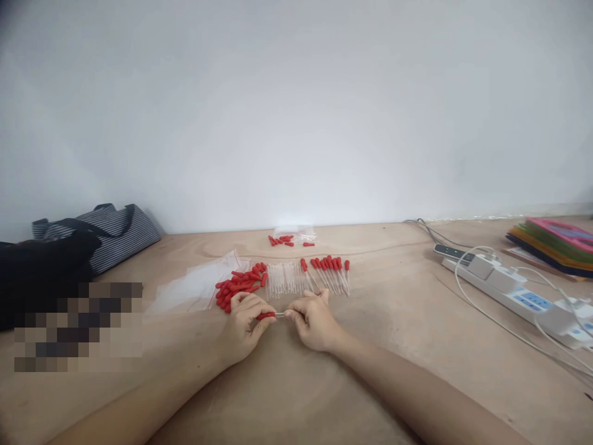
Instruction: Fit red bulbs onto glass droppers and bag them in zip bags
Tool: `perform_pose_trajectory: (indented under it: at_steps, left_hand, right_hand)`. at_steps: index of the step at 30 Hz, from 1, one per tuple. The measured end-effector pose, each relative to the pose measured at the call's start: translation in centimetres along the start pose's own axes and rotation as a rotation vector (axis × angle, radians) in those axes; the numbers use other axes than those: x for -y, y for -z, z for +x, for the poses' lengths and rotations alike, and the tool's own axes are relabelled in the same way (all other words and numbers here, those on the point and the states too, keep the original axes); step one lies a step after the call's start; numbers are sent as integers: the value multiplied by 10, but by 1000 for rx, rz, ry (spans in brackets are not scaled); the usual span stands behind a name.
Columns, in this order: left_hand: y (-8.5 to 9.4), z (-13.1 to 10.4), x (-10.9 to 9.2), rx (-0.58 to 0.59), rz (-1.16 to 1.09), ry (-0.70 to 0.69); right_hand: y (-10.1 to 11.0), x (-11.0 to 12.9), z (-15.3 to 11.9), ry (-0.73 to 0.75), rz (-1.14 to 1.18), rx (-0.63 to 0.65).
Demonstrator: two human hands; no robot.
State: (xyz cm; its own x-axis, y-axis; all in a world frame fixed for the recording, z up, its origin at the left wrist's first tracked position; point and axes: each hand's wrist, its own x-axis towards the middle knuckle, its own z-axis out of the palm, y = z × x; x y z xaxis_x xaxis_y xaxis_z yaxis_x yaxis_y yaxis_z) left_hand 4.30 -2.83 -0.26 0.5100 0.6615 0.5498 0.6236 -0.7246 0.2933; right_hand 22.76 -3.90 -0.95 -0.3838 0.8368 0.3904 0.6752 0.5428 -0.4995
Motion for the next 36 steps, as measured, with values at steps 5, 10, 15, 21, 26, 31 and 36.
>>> perform_pose_trajectory:
  at_steps: [5,10,15,21,26,31,36]
  left_hand:
    - [1,2,-1,7,-24,3]
    - [3,3,2,43,-15,51]
    - [2,2,11,68,10,58]
    - [2,2,19,24,91,114]
    - [7,3,25,-63,181,232]
    - [8,2,26,-31,194,242]
    - [7,1,28,-29,189,228]
  right_hand:
    - [1,2,2,-34,18,52]
    - [10,-2,4,23,-42,52]
    - [20,-9,1,150,-197,-19]
    - [20,-20,4,71,-314,-78]
    - [16,-41,21,-414,-302,-283]
    - [8,-48,38,-608,-369,-226]
    - [5,-46,43,-658,-351,-254]
